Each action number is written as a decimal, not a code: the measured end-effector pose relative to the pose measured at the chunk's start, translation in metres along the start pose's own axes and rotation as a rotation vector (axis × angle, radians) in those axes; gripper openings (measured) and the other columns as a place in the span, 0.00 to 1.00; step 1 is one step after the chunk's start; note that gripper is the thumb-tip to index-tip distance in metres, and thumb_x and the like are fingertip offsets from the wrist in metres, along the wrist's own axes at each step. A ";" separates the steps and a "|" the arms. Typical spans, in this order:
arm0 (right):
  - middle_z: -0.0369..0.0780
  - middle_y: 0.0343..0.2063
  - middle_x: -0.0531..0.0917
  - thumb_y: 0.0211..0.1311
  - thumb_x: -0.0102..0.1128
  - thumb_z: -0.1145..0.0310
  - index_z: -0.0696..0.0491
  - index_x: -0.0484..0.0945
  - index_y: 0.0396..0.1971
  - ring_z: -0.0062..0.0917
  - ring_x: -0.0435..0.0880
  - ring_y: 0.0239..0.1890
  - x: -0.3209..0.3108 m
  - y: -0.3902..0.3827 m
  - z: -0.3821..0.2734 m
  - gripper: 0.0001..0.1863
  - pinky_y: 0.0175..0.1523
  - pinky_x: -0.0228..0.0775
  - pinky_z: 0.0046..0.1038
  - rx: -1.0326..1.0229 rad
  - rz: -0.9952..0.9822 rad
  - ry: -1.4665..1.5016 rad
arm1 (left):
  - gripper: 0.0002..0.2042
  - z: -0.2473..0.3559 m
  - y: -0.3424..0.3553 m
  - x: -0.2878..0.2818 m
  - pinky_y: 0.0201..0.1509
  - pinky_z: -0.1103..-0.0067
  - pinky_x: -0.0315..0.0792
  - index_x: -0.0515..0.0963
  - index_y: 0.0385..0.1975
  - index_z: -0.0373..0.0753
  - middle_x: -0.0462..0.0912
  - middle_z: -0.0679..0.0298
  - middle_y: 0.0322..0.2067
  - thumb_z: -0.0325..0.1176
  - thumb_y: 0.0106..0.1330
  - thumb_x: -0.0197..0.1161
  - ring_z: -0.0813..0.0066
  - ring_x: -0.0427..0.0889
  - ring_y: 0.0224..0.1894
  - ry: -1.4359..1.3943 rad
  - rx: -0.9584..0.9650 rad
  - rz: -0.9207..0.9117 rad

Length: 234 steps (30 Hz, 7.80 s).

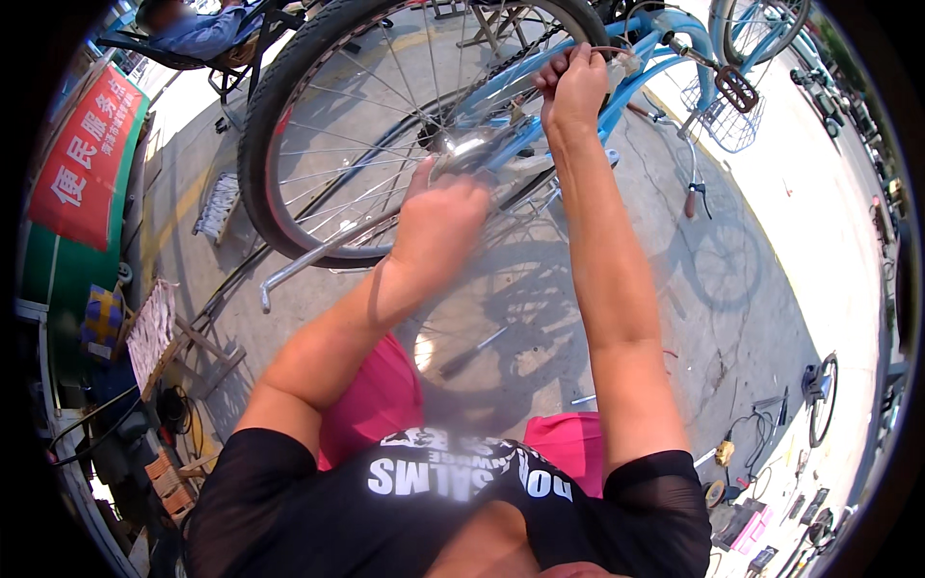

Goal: The person works on a blue bicycle, using a T-wrench to tighten the rear axle nuts and a screwdriver to adjust the rear derailleur. The person retrieves tools from a cluttered workbench and manipulates the bicycle's rear wheel and chain mechanism.

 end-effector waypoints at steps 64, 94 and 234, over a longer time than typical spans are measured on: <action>0.34 0.20 0.62 0.72 0.37 0.62 0.53 0.62 0.32 0.21 0.59 0.20 -0.035 -0.024 -0.012 0.11 0.25 0.56 0.26 0.198 -0.150 0.354 | 0.09 -0.035 0.130 0.035 0.37 0.72 0.74 0.83 0.31 0.38 0.83 0.55 0.28 0.31 0.49 0.65 0.62 0.83 0.32 -0.087 -0.330 -0.335; 0.33 0.19 0.63 0.72 0.38 0.64 0.54 0.63 0.31 0.17 0.57 0.18 -0.023 -0.020 -0.014 0.11 0.22 0.52 0.22 0.127 -0.119 0.208 | 0.09 -0.037 0.086 0.057 0.40 0.66 0.72 0.81 0.31 0.38 0.80 0.49 0.28 0.35 0.59 0.57 0.51 0.79 0.35 -0.208 -0.351 -0.034; 0.33 0.19 0.71 0.66 0.52 0.59 0.52 0.66 0.57 0.11 0.60 0.12 -0.109 -0.135 -0.107 0.23 0.15 0.49 0.15 0.863 -0.246 -0.494 | 0.10 -0.031 0.090 0.082 0.38 0.85 0.71 0.82 0.38 0.35 0.84 0.65 0.30 0.28 0.56 0.66 0.83 0.78 0.31 -1.014 -0.719 -0.007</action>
Point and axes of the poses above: each hand's wrist, its own y-axis towards the middle knuckle, its own x-axis out of the palm, z = x × y, the point moved 1 cm from there along y, towards the middle knuckle
